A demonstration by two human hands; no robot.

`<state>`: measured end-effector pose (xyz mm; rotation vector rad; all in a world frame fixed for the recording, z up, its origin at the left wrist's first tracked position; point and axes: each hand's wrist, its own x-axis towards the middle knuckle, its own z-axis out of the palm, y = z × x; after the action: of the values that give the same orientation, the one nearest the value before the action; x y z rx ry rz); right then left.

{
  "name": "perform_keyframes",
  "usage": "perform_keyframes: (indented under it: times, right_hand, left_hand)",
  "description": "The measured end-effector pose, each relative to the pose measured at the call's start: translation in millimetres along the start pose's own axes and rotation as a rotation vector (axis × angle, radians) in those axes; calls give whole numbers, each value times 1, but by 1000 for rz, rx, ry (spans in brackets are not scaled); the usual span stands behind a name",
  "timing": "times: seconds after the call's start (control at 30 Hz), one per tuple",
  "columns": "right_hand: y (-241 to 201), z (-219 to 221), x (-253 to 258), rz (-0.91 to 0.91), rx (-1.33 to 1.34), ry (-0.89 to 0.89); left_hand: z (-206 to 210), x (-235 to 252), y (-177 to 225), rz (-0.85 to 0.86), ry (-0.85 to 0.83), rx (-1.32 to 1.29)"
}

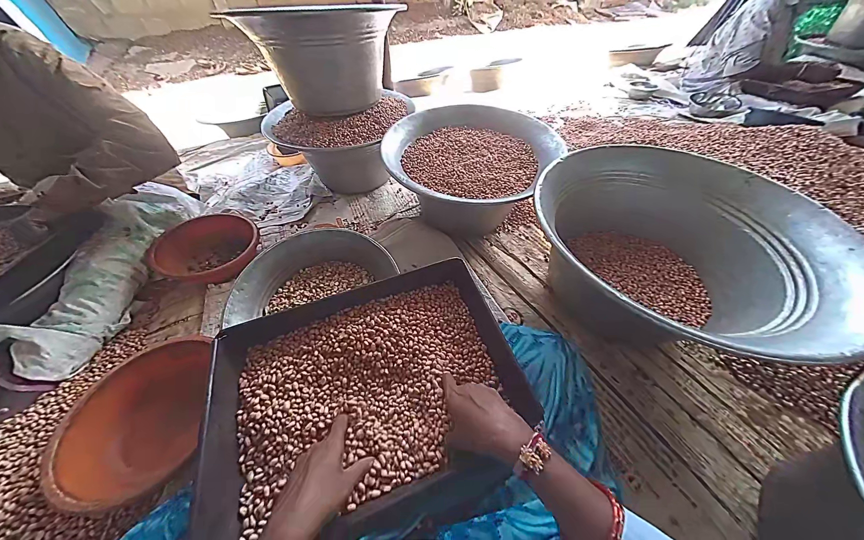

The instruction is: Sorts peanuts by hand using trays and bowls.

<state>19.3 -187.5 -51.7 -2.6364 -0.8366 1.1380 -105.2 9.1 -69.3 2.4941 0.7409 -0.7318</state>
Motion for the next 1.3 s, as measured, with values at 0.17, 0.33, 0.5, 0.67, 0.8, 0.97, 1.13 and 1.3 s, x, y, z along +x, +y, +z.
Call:
perform_keyframes:
  times: [0.17,0.33,0.5,0.67,0.8,0.97,1.13,1.3]
  right_hand:
    - [-21,11,16,-222,350,95]
    - [-18,-11,28,-597,614,325]
    - [-5,-45,50,-312,198,572]
    - [-9,-46,64,-249,102,477]
    - [-10,-43,67,-245,127,475]
    - [-8,-43,65,-243,124,463]
    - [-11,-40,61,-189,95,449]
    - [-11,-37,60,-163,81,454]
  left_hand:
    - [7,16,17,111,14,-553]
    - [-8,5,17,216,217,-1224]
    - [-36,6,-19,472,473,-791]
    - [-40,-2,-31,444,725,-387]
    - [-28,-3,-16,477,840,-138]
    - [-19,17,7,505,921,-44]
    - [-25,39,32,519,951,59]
    - [-28,54,35,546,814,-30]
